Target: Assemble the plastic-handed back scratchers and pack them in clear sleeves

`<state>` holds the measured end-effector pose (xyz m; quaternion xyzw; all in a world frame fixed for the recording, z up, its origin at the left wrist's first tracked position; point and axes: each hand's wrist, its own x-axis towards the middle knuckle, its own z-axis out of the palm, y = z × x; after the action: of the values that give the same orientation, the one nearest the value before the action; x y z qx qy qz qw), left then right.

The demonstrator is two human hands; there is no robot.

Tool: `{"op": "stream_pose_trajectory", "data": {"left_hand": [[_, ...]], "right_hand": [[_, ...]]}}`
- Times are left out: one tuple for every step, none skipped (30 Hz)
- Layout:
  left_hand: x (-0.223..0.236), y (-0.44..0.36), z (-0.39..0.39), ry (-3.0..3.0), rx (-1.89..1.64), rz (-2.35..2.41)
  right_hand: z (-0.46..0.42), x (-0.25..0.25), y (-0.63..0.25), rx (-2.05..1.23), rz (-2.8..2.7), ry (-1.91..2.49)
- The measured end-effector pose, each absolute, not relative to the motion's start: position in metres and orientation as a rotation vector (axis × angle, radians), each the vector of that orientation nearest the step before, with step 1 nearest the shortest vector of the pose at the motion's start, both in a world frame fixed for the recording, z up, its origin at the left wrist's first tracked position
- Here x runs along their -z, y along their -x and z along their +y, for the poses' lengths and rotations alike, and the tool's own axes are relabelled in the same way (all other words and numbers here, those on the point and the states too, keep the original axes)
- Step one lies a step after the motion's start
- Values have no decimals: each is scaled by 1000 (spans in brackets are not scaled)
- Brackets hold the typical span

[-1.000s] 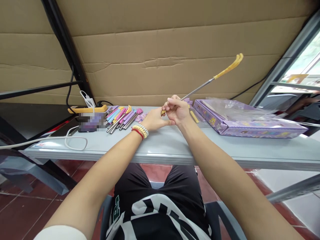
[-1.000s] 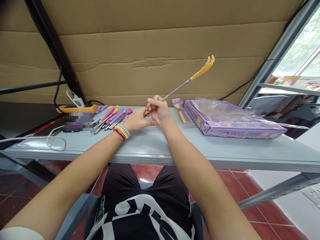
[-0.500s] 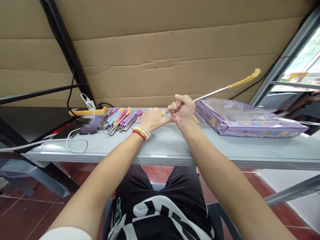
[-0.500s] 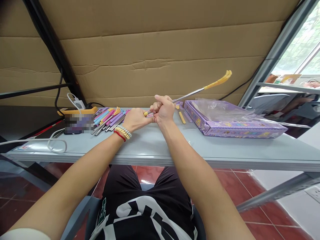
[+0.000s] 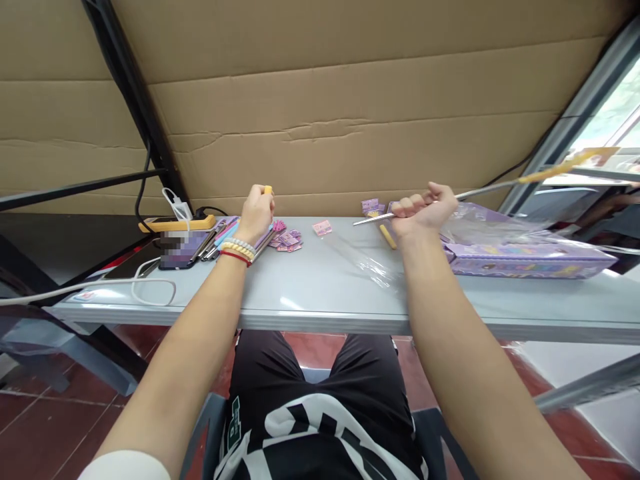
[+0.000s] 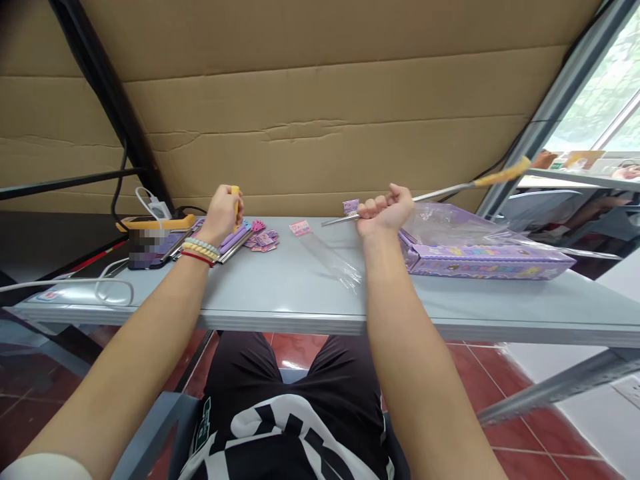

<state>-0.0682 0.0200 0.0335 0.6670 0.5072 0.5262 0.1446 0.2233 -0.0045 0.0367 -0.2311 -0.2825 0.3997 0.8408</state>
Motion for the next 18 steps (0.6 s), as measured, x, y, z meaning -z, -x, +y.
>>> {"op": "stream_pose_trajectory", "data": {"left_hand": [[-38,73,22,-1825,-1576,1421],[-42,78,24,-1780,-1621,1389],[-45,84,25,-1767,-1660,1379],[-47,91,27,-1769,-1710,1380],[-48,99,28,-1767,-1736,1407],[-49,109,30,-1768,-1748,1450],[-48,119,32,-1772,-1754,1513],[-46,129,34,-1768,-1759,1604],[-44,140,36,-1754,-1751,1714],[-41,150,38,-1722,-1725,1835],[-38,159,40,-1674,-1675,1957],[-34,168,42,-1624,-1597,2069],[-31,176,45,-1581,-1522,2169],[-27,183,47,-1563,-1439,2256],[-24,189,49,-1561,-1357,2324],[-21,193,52,-1573,-1291,2373],[-17,197,55,-1594,-1236,2403],[-14,199,58,-1617,-1192,2417]], "right_hand": [[-4,-36,-220,-882,-625,518],[-3,-36,-216,-916,-647,536],[-3,-35,-211,-946,-665,545],[-2,-35,-207,-974,-683,547],[-2,-35,-203,-1001,-700,548],[-3,-35,-200,-1025,-717,547],[-3,-35,-198,-1048,-731,546],[-3,-35,-197,-1070,-740,547],[-3,-35,-197,-1090,-745,550],[-3,-35,-196,-1108,-745,554],[-3,-35,-196,-1123,-744,559],[-3,-34,-196,-1135,-742,567],[-4,-34,-195,-1144,-743,576],[-4,-34,-194,-1150,-748,585],[-4,-34,-193,-1156,-758,595],[-4,-34,-192,-1162,-773,605],[-5,-35,-191,-1167,-789,613],[-5,-35,-190,-1172,-804,618]]}}
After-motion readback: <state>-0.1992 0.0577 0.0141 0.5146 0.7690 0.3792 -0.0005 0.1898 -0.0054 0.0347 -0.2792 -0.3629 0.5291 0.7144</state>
